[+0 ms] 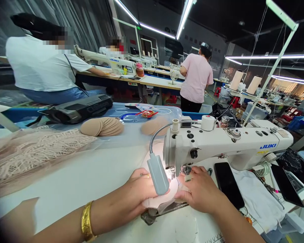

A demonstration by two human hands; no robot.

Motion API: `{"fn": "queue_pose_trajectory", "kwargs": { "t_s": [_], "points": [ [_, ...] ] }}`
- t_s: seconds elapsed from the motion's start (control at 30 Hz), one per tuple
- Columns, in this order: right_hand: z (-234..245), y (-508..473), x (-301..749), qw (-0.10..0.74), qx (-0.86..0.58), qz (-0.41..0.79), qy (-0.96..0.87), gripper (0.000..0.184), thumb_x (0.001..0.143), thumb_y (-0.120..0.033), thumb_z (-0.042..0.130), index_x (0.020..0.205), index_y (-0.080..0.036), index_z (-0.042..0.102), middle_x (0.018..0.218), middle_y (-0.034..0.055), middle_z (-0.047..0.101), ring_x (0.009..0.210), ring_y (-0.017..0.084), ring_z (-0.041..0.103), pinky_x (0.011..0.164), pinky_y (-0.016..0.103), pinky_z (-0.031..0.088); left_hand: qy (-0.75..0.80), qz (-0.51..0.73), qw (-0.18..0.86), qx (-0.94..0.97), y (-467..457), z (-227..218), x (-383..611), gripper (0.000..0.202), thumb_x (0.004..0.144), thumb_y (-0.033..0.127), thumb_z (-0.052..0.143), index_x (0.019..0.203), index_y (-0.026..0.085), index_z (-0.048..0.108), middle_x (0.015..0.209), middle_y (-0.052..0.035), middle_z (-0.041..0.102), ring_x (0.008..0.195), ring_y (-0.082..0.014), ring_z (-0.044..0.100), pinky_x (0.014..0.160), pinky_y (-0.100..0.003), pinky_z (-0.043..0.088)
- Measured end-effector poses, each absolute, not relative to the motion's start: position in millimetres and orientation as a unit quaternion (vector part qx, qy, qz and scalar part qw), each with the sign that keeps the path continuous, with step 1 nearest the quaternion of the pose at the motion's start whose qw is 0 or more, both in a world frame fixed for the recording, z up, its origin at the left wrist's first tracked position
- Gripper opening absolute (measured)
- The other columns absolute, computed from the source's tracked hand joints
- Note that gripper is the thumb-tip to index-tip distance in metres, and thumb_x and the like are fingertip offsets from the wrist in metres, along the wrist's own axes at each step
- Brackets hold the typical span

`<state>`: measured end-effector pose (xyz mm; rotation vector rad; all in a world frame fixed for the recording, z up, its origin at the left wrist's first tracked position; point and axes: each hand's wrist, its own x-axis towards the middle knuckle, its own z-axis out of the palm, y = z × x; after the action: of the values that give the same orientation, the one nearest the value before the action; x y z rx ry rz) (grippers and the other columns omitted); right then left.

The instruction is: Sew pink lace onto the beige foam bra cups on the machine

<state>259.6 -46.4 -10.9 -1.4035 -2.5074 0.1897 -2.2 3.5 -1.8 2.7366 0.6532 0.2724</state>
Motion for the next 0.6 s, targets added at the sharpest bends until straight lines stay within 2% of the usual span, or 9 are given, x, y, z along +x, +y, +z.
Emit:
{"fn": "queue_pose_trajectory", "kwargs": {
  "t_s": [0.07, 0.13, 0.2, 0.27, 0.3, 0.37, 0.47, 0.6],
  "points": [
    [-7, -47, 263, 0.135, -0.472, 0.094, -0.866, 0.049, 0.091, -0.057, 0.078, 0.130, -0.029, 0.069, 0.117, 0.0054, 0.075, 0.117, 0.031, 0.058, 0.105, 0.042, 0.043, 0.241, 0.101, 0.174, 0.949, 7, -4, -2, 0.035, 0.076, 0.000, 0.050, 0.092, 0.026, 0.067, 0.110, 0.0048, 0.074, 0.105, -0.0234, 0.065, 0.092, -0.040, 0.026],
    [-5, -48, 264, 0.145, -0.468, 0.106, -0.865, 0.059, 0.079, -0.060, 0.089, 0.126, -0.031, 0.071, 0.118, 0.0034, 0.074, 0.117, 0.030, 0.057, 0.105, 0.039, 0.043, 0.238, 0.115, 0.197, 0.944, 9, -4, -2, 0.030, 0.074, 0.001, 0.049, 0.085, 0.023, 0.065, 0.105, 0.0043, 0.074, 0.099, -0.0226, 0.065, 0.091, -0.040, 0.026],
    [-5, -50, 263, 0.140, -0.464, 0.103, -0.869, 0.040, 0.084, -0.050, 0.088, 0.116, -0.030, 0.074, 0.113, 0.0010, 0.074, 0.111, 0.026, 0.058, 0.102, 0.037, 0.044, 0.224, 0.134, 0.207, 0.943, 10, -3, -3, 0.027, 0.073, 0.001, 0.048, 0.082, 0.022, 0.063, 0.099, 0.0049, 0.075, 0.093, -0.0206, 0.065, 0.088, -0.039, 0.026],
    [-6, -50, 261, 0.118, -0.453, 0.100, -0.878, 0.010, 0.096, -0.033, 0.079, 0.101, -0.027, 0.074, 0.105, -0.0001, 0.073, 0.102, 0.023, 0.058, 0.096, 0.035, 0.045, 0.215, 0.142, 0.209, 0.943, 10, -3, -3, 0.026, 0.073, 0.001, 0.048, 0.081, 0.021, 0.061, 0.094, 0.0057, 0.075, 0.088, -0.0190, 0.064, 0.087, -0.038, 0.025],
    [-6, -49, 260, 0.106, -0.448, 0.098, -0.882, 0.004, 0.099, -0.025, 0.073, 0.095, -0.025, 0.073, 0.101, 0.0002, 0.072, 0.098, 0.022, 0.058, 0.093, 0.034, 0.045, 0.215, 0.140, 0.209, 0.943, 9, -4, -3, 0.026, 0.074, 0.002, 0.049, 0.083, 0.022, 0.063, 0.095, 0.0059, 0.075, 0.088, -0.0191, 0.063, 0.087, -0.038, 0.025],
    [-4, -49, 261, 0.100, -0.447, 0.088, -0.885, 0.016, 0.103, -0.017, 0.064, 0.089, -0.022, 0.069, 0.096, 0.0020, 0.070, 0.094, 0.022, 0.057, 0.089, 0.035, 0.046, 0.223, 0.139, 0.201, 0.944, 8, -7, -3, 0.030, 0.079, 0.005, 0.051, 0.091, 0.027, 0.068, 0.101, 0.0056, 0.076, 0.094, -0.0210, 0.063, 0.090, -0.039, 0.025],
    [1, -48, 269, 0.143, -0.450, 0.083, -0.877, 0.025, 0.105, -0.016, 0.057, 0.082, -0.021, 0.065, 0.095, 0.0047, 0.067, 0.094, 0.023, 0.056, 0.088, 0.035, 0.047, 0.222, 0.143, 0.166, 0.950, 6, -13, -3, 0.037, 0.081, 0.007, 0.052, 0.101, 0.032, 0.072, 0.113, 0.0040, 0.075, 0.102, -0.0247, 0.062, 0.094, -0.041, 0.025],
    [9, -47, 287, 0.197, -0.440, 0.132, -0.866, 0.028, 0.103, -0.013, 0.062, 0.075, -0.020, 0.059, 0.086, 0.0027, 0.062, 0.088, 0.021, 0.054, 0.083, 0.032, 0.048, 0.199, 0.156, 0.121, 0.960, 6, -20, -5, 0.042, 0.075, 0.005, 0.056, 0.103, 0.032, 0.072, 0.109, 0.0023, 0.075, 0.101, -0.0245, 0.064, 0.100, -0.044, 0.027]
  ]
}}
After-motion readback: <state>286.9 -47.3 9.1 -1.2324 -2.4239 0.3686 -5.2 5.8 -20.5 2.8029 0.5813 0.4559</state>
